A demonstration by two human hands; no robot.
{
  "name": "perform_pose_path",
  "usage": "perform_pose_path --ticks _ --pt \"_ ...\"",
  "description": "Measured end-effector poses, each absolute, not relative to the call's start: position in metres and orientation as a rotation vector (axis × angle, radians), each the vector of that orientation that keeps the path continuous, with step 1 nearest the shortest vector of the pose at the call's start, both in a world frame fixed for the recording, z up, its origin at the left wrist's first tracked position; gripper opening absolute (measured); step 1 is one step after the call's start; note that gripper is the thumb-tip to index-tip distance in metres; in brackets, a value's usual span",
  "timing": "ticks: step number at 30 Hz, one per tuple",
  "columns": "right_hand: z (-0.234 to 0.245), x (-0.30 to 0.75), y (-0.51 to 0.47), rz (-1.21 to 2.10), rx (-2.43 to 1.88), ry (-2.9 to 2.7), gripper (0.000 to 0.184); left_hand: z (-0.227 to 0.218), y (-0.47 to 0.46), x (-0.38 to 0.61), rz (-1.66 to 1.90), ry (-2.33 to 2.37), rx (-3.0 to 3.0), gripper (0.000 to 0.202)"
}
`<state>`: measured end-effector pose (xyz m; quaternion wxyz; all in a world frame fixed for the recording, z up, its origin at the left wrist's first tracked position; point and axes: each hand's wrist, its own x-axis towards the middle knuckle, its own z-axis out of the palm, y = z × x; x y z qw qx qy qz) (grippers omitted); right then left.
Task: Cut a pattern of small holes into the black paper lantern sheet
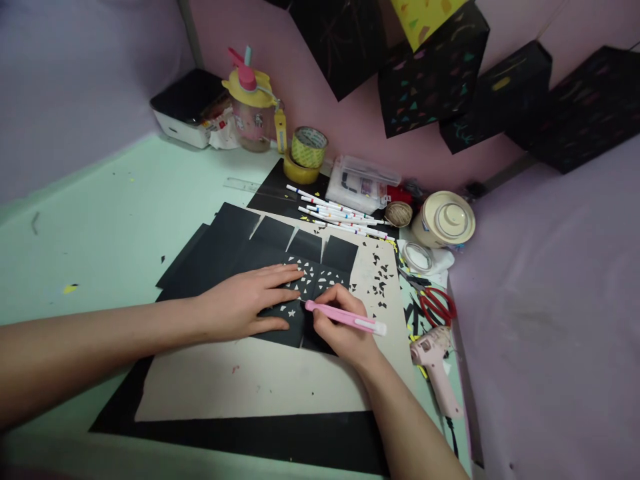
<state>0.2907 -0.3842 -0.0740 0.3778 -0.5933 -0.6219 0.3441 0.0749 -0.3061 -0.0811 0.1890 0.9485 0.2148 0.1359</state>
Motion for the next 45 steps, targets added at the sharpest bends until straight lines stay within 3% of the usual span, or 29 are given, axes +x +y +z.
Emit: perform_pose_path --ticks 9,45 --pt "-0.0761 0.2923 -0.3840 0.897 -1.550 -1.631 0.008 -0.0864 -0.3034 0.0740 0.515 0.507 2.724 0.034" --pt "-0.0668 0.2862 -0.3802 0.904 -1.680 -1.555 0.011 -0.0875 -0.3018 0.0728 0.494 0.482 2.672 0.036"
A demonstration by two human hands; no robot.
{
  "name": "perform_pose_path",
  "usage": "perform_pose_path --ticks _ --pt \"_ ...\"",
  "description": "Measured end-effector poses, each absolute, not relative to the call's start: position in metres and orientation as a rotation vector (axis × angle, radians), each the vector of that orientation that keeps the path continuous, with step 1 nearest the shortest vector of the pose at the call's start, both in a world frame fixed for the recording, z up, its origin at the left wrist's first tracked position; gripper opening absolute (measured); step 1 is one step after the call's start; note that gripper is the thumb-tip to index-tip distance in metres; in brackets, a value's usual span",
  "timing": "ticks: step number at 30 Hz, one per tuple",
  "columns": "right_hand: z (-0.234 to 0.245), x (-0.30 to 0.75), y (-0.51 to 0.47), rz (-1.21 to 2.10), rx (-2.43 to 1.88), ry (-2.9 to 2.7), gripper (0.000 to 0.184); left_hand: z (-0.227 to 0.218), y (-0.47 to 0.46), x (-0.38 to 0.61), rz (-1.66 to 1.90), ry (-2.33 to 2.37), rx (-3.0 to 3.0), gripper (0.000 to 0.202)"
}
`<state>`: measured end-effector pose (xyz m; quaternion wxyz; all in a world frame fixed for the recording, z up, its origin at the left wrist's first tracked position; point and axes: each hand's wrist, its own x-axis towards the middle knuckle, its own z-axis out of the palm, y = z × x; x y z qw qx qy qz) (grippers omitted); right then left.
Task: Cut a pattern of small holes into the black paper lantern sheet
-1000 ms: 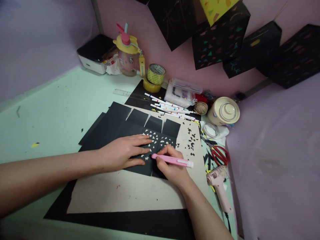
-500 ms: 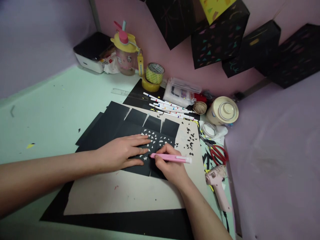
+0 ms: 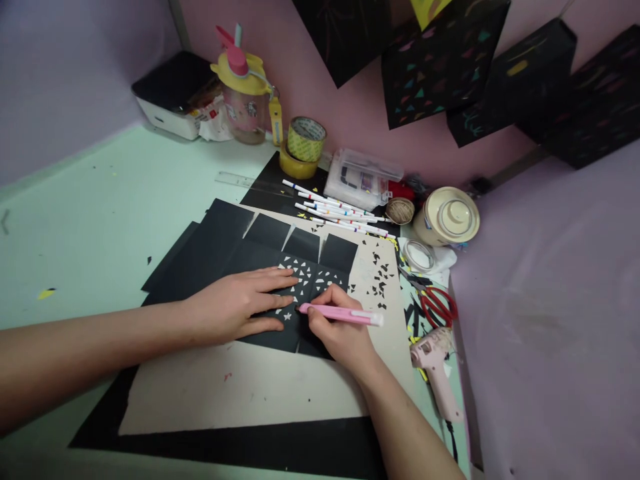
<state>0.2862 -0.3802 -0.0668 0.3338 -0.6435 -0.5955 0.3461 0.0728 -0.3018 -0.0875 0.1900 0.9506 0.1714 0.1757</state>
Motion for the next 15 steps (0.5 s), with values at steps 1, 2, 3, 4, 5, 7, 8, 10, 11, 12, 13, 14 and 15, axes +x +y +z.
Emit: perform_pose_path --ticks 1,2,3,4,5,7,8,10,11,12,13,14,15 --pt "-0.067 0.286 -0.380 0.902 -1.681 -1.553 0.012 -0.088 -0.302 0.073 0.489 0.481 2.676 0.036" --pt "-0.066 0.286 -0.380 0.899 -1.682 -1.551 0.012 -0.088 -0.301 0.073 0.486 0.481 2.680 0.035" --pt "-0.066 0.286 -0.380 0.896 -1.684 -1.553 0.012 -0.088 -0.301 0.073 0.486 0.483 2.683 0.035" --pt "-0.066 0.285 -0.380 0.892 -1.688 -1.555 0.012 -0.088 -0.301 0.073 0.487 0.485 2.686 0.035" --pt "-0.065 0.285 -0.380 0.888 -1.692 -1.559 0.012 -0.088 -0.301 0.073 0.488 0.485 2.689 0.035" --pt "-0.066 0.285 -0.380 0.878 -1.697 -1.566 0.013 -0.087 -0.301 0.073 0.479 0.492 2.697 0.036" --pt "-0.067 0.286 -0.381 0.870 -1.695 -1.569 0.013 -0.087 -0.301 0.073 0.473 0.494 2.704 0.037" --pt "-0.070 0.287 -0.382 0.847 -1.679 -1.556 0.012 -0.087 -0.302 0.073 0.466 0.494 2.715 0.037" --pt "-0.073 0.288 -0.383 0.834 -1.664 -1.536 0.012 -0.087 -0.302 0.073 0.467 0.495 2.720 0.037" --pt "-0.076 0.289 -0.385 0.821 -1.644 -1.510 0.011 -0.087 -0.302 0.073 0.469 0.496 2.724 0.037" --pt "-0.078 0.290 -0.386 0.804 -1.618 -1.492 0.009 -0.087 -0.302 0.073 0.469 0.498 2.726 0.037" --pt "-0.081 0.291 -0.387 0.785 -1.584 -1.488 0.007 -0.086 -0.303 0.073 0.471 0.500 2.726 0.037" --pt "-0.082 0.291 -0.388 0.765 -1.541 -1.497 0.005 -0.086 -0.303 0.073 0.475 0.502 2.723 0.037"
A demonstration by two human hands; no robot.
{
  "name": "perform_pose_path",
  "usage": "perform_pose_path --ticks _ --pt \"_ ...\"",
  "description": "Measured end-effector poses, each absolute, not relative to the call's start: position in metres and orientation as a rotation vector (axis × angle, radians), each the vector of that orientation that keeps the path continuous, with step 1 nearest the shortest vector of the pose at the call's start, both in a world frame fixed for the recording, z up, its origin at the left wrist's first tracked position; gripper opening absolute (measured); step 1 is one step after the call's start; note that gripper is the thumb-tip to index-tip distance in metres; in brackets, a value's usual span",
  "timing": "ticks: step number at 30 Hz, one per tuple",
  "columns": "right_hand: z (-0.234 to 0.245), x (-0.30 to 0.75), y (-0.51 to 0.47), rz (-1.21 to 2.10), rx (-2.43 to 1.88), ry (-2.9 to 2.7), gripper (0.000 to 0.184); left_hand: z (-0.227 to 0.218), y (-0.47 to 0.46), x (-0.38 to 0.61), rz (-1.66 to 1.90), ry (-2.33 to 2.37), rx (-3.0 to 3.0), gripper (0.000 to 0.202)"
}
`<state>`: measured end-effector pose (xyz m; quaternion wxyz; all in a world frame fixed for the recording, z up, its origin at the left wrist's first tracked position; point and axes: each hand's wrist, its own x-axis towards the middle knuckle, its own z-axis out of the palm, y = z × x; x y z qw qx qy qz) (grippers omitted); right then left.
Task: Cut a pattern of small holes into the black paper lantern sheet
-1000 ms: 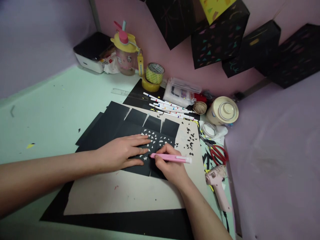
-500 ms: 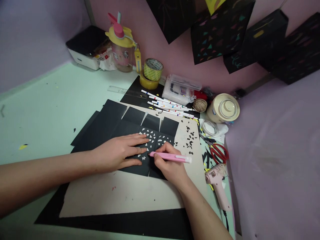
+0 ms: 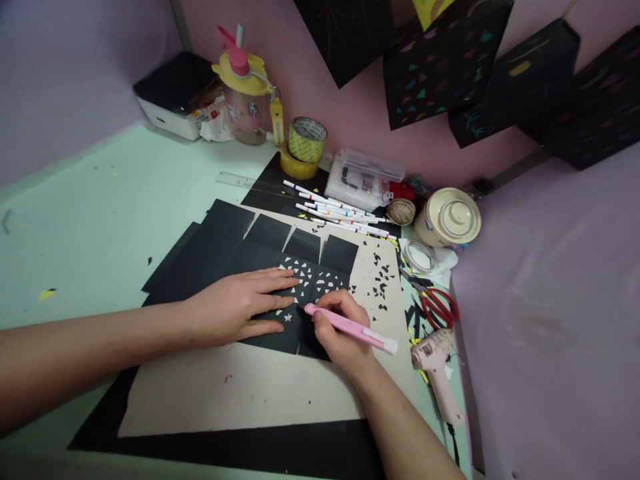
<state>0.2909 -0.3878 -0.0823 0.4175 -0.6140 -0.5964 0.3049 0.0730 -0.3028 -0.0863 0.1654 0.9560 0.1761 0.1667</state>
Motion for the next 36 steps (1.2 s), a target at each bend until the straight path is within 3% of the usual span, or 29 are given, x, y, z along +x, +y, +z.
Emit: perform_pose_path --ticks 4,8,11,17,28,36 --pt "-0.081 0.287 -0.389 0.672 -1.397 -1.509 0.003 -0.086 -0.302 0.073 0.491 0.487 2.689 0.037" --pt "-0.075 0.283 -0.388 0.600 -1.461 -1.413 0.012 -0.085 -0.297 0.072 0.467 0.438 2.676 0.037" --pt "-0.074 0.287 -0.388 0.665 -1.440 -1.422 0.004 -0.084 -0.291 0.071 0.427 0.376 2.682 0.036" --pt "-0.075 0.300 -0.384 0.898 -1.570 -1.607 0.009 -0.081 -0.284 0.069 0.401 0.289 2.670 0.036" --pt "-0.071 0.302 -0.380 0.975 -1.458 -1.643 0.005 -0.083 -0.282 0.069 0.439 0.270 2.619 0.037" --pt "-0.070 0.299 -0.381 0.971 -1.434 -1.731 0.010 -0.083 -0.283 0.068 0.463 0.175 2.684 0.025"
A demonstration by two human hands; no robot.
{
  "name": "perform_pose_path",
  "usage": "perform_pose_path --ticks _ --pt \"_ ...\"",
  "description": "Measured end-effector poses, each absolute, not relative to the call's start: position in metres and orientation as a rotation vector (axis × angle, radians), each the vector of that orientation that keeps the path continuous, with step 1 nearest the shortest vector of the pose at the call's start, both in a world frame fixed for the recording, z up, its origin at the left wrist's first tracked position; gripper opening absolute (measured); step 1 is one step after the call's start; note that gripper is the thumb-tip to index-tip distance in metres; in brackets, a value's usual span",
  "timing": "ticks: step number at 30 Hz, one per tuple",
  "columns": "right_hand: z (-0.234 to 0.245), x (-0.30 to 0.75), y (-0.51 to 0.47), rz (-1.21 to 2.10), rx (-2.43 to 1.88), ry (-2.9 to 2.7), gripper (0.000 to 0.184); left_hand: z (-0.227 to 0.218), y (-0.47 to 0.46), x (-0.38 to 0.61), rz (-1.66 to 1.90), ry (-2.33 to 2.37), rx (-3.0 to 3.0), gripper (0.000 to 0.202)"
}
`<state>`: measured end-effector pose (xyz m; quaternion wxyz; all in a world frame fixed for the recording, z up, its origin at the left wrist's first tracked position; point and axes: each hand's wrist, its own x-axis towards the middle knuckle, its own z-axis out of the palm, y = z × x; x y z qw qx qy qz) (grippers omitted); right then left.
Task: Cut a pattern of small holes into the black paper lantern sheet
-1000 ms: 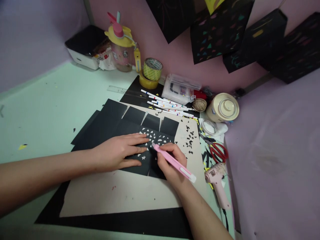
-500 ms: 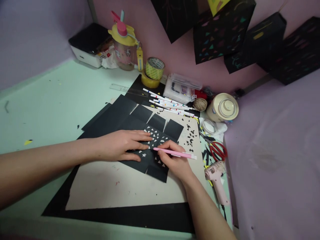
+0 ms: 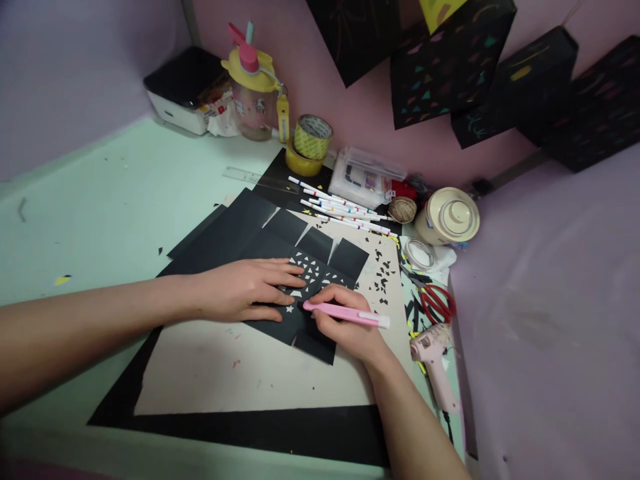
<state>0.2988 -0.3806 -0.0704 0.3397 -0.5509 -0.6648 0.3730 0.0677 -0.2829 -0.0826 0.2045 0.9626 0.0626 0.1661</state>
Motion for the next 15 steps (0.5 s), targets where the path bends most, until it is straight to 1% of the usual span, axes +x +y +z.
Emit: perform_pose_path --ticks 15 --pt "-0.0674 0.2964 -0.3805 1.007 -1.519 -1.713 0.010 -0.0830 -0.2825 0.0674 0.463 0.171 2.683 0.026"
